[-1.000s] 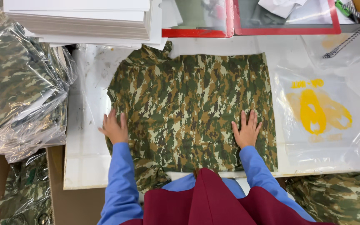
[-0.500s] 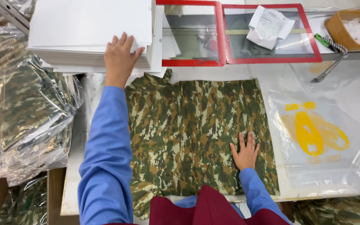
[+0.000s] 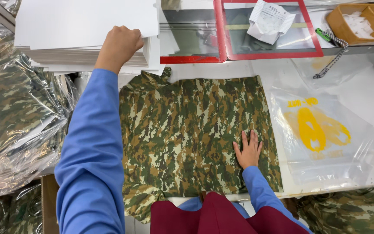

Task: The person folds camouflage garments over a white cardboard template and places them into plastic bags.

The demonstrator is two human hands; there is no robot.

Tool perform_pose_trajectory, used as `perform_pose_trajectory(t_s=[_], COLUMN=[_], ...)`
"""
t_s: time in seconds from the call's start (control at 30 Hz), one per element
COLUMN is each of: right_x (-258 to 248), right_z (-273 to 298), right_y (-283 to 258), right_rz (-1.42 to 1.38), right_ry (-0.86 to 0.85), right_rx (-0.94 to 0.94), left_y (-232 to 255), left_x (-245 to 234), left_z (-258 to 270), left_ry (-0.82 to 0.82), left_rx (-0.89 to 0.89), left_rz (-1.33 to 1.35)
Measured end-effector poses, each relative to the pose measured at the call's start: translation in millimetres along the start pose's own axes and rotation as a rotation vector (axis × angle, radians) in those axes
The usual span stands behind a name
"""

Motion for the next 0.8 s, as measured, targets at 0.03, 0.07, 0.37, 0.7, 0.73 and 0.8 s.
perform_pose_trajectory(t_s=[0.03,0.07,0.37,0.7,0.73,0.8], right_x=[0.1,0.5,8.0,5.1,5.1,4.3], right_z=[0.7,0.5,2.7,-1.0,0.1,1.6], right_y=[-0.2,1.2,8.5,4.1,4.6,3.5], right_rz=[-0.004,-0.005,0.050,-0.016,-0.012,-0.012], right_ry=[0.001,0.008,0.006,0.006,-0.003,0.003], right_rx=[-0.008,0.004,0.014,-0.006,0.003,-0.008], left_y=[4.6,9.5,41.4,13.1,13.1,7.8], left_x=[0.9,-2.8,7.9,12.1,9.9,7.3], left_z=[-4.1,-3.5,-4.4,2.8,4.7,7.8], left_ry=[-0.019,-0.010,-0.028,-0.001,0.035,0.062], left_rx=[0.021,0.032,-0.080,-0.043,-0.037,-0.075], left_rz=[-0.016,-0.014,-0.205,-0.042,-0.017,0.001])
Point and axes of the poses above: each hand's wrist, its own z-axis away from the middle knuckle, its own x-axis out of the palm, y = z × x, the point moved 9 cm from there along -z, towards the middle knuckle, and after that the axes turned 13 degrees about -z, right-handed, at the moved point
